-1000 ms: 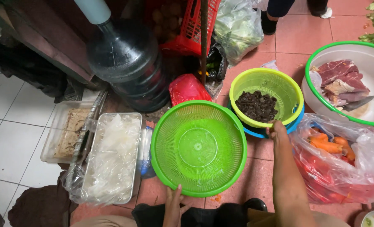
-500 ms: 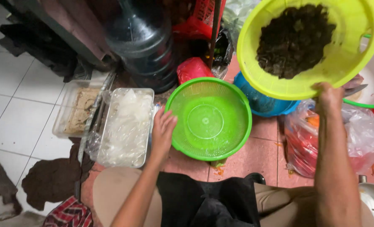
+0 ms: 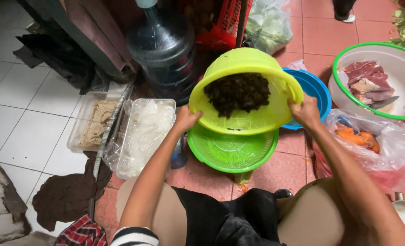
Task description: The person, sitting on the floor, places wood ear mushrooms and white fungus from containers and a colander into small plastic bags by hand.
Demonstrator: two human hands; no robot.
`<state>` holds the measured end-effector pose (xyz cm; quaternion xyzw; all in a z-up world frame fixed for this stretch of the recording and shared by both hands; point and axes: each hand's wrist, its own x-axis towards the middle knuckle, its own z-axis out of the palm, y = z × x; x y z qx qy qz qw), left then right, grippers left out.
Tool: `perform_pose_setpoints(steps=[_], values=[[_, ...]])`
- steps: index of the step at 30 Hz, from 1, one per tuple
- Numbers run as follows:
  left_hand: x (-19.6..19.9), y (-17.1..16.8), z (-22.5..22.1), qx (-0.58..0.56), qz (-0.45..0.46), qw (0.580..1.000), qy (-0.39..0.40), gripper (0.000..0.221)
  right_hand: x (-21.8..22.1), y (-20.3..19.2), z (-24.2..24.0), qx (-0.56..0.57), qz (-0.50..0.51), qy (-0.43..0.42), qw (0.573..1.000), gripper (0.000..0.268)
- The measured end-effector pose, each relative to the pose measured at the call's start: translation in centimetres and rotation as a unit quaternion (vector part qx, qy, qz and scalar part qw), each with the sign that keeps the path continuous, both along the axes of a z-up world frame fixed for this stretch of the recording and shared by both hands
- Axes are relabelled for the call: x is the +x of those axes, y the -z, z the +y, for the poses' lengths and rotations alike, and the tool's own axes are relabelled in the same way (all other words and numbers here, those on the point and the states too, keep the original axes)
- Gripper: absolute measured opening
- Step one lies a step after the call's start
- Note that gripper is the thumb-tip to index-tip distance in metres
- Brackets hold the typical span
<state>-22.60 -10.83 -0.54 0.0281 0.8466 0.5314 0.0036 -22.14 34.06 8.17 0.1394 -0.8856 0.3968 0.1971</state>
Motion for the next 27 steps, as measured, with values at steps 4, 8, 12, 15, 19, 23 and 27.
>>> perform_pose_setpoints(steps=[4,8,12,15,19,23,27], values=[[2.8,2.6,-0.5,-0.018,0.002,0.999,-0.035,0.028,-0.2,2.2,-1.2,0.047,-0.055,0.023,0.997,0.025],[6.2,1.2,1.0,0.008,0.055,0.996,-0.075,0.029,1.0,1.4,-1.5,0.101,0.003,-0.038,0.994,0.052],[7.4,-1.9,2.4,0.015,0.159,0.986,-0.057,0.064,1.0,0.6,-0.7,0.138,0.126,-0.078,0.979,0.056],[7.9,-2.4,2.6,-0.060,0.305,0.950,-0.026,0.083,1.4,0.8,-0.1,0.169,0.112,-0.059,0.978,0.069],[8.6,-4.0,3.3,-0.072,0.254,0.964,-0.027,0.081,1.5,1.2,0.7,0.203,0.116,-0.049,0.971,0.071],[8.6,-5.1,3.3,-0.078,0.344,0.935,-0.023,0.083,1.9,0.3,0.9,0.171,0.089,-0.028,0.981,0.074],[8.7,-6.5,2.9,-0.109,0.342,0.933,-0.032,0.083,2.0,-1.0,0.5,0.140,0.106,-0.045,0.983,0.066]])
